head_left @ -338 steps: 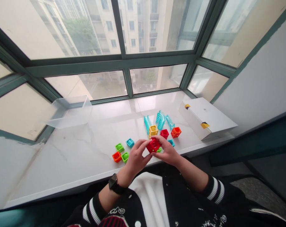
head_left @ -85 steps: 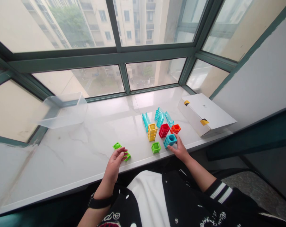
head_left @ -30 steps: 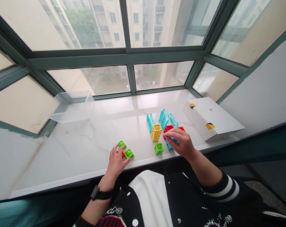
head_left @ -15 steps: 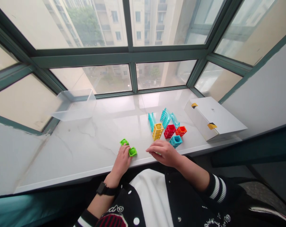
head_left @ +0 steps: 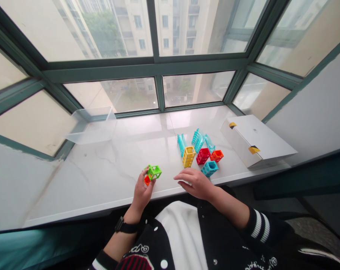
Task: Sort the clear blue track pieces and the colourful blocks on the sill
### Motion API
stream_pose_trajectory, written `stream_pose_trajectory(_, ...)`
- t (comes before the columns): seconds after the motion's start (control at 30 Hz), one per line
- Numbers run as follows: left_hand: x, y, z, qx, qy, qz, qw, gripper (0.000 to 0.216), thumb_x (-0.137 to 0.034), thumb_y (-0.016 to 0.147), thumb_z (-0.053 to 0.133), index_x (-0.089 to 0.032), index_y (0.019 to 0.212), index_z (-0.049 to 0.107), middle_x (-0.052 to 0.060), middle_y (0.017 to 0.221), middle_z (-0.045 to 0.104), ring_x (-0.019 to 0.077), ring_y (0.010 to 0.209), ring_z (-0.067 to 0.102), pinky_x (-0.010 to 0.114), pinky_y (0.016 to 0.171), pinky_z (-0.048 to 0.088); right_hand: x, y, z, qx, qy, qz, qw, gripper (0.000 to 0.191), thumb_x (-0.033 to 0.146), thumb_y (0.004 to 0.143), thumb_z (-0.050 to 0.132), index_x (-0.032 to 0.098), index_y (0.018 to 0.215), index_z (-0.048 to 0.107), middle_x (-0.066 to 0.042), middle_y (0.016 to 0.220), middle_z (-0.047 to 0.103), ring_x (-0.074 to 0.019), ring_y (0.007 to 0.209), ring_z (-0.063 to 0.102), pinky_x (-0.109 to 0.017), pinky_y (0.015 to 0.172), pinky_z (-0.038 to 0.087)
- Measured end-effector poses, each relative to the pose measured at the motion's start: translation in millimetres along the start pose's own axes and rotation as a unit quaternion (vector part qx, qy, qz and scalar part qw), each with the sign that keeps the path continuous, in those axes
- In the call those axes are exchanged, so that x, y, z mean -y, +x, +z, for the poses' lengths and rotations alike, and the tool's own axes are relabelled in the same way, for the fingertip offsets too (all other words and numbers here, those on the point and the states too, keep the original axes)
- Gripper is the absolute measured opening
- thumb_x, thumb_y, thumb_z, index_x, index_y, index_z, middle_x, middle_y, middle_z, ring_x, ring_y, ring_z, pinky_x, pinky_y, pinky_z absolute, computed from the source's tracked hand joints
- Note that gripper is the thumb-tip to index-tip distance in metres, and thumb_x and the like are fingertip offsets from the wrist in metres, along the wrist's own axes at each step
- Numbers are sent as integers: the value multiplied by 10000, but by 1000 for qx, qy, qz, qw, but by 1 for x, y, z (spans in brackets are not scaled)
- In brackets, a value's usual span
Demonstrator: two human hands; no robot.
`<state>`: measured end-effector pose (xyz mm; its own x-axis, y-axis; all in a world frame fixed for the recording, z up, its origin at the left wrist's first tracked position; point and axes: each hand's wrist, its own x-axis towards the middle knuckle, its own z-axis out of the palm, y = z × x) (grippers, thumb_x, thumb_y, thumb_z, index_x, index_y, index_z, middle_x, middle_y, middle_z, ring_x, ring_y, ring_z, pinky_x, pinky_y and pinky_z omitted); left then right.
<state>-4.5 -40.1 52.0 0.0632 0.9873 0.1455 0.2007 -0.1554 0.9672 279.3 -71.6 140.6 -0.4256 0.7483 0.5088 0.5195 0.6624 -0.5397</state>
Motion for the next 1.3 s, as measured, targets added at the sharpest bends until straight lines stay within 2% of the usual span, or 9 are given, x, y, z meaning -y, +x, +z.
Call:
stream_pose_trajectory(0.07, -17, 2, 5, -8, -95, -46, 994, 587, -510, 918, 738, -263, 1398, 509, 159, 1506, 586, 336, 1410, 565, 525, 1162, 467, 0, 0, 2, -29, -4, 11, 1000, 266, 226, 1008, 638, 285, 1259, 707, -73, 1082, 758, -224, 976, 733, -375, 891, 625)
stream_pose_trajectory(0.17, -41, 9, 18, 1, -196, -108, 975, 609, -533, 874, 784, -243, 1347, 534, 154, 1415, 656, 326, 1308, 642, 514, 1112, 511, 2, 3, 8, -74, -2, 18, 997, 440, 240, 986, 680, 313, 1416, 619, -91, 1217, 719, -249, 1097, 711, -420, 969, 625)
stream_pose_trajectory(0.27, -59, 14, 33, 19, -249, -130, 959, 576, -505, 825, 834, -225, 1266, 591, 133, 1337, 700, 312, 1278, 657, 508, 1137, 492, 3, 8, 12, -81, -9, 8, 997, 617, 263, 964, 723, 339, 1538, 509, -112, 1362, 657, -280, 1238, 665, -478, 1070, 593)
stream_pose_trajectory(0.4, -73, 16, 51, 81, -283, -143, 945, 598, -463, 811, 850, -251, 1305, 587, 92, 1254, 716, 280, 1198, 689, 485, 1103, 520, 2, 14, 9, -91, -28, -7, 995, 644, 248, 984, 708, 355, 1572, 468, -120, 1408, 636, -286, 1295, 642, -483, 1099, 578)
stream_pose_trajectory(0.6, -85, 17, 67, 163, -232, -91, 955, 635, -411, 884, 808, -278, 1434, 518, 57, 1162, 687, 221, 1112, 697, 379, 996, 573, -2, 11, -5, -116, -46, 10, 992, 512, 251, 1014, 666, 321, 1508, 551, -109, 1303, 695, -267, 1200, 692, -447, 1046, 605)
stream_pose_trajectory(0.77, -83, 22, 70, 215, -184, -27, 959, 654, -402, 916, 784, -272, 1485, 489, 91, 1255, 682, 237, 1139, 717, 419, 1027, 591, -5, 1, -22, -111, -10, 57, 992, 475, 269, 999, 689, 291, 1464, 596, -113, 1327, 691, -278, 1233, 680, -457, 1067, 593)
stream_pose_trajectory(0.97, -81, 24, 63, 192, -54, 54, 978, 489, -393, 926, 770, -235, 1366, 627, 100, 1270, 744, 259, 1170, 730, 483, 1098, 576, -5, -4, -33, -83, 32, 91, 992, 448, 299, 961, 741, 289, 1400, 655, -99, 1285, 709, -273, 1197, 698, -434, 1059, 595)
stream_pose_trajectory(1.1, -81, 24, 64, 183, -40, 61, 980, 488, -394, 892, 804, -226, 1324, 653, 90, 1229, 766, 253, 1109, 752, 462, 1045, 610, -7, -4, -37, -67, 40, 103, 992, 426, 322, 947, 760, 278, 1363, 679, -96, 1247, 722, -262, 1145, 718, -411, 1022, 608)
stream_pose_trajectory(1.3, -78, 21, 73, 198, 28, 73, 977, 467, -391, 870, 821, -235, 1283, 670, 73, 1179, 769, 222, 1011, 750, 412, 958, 626, -14, -10, -55, 12, 23, 113, 993, 443, 289, 941, 745, 265, 1375, 660, -96, 1290, 722, -264, 1191, 703, -406, 1051, 585)
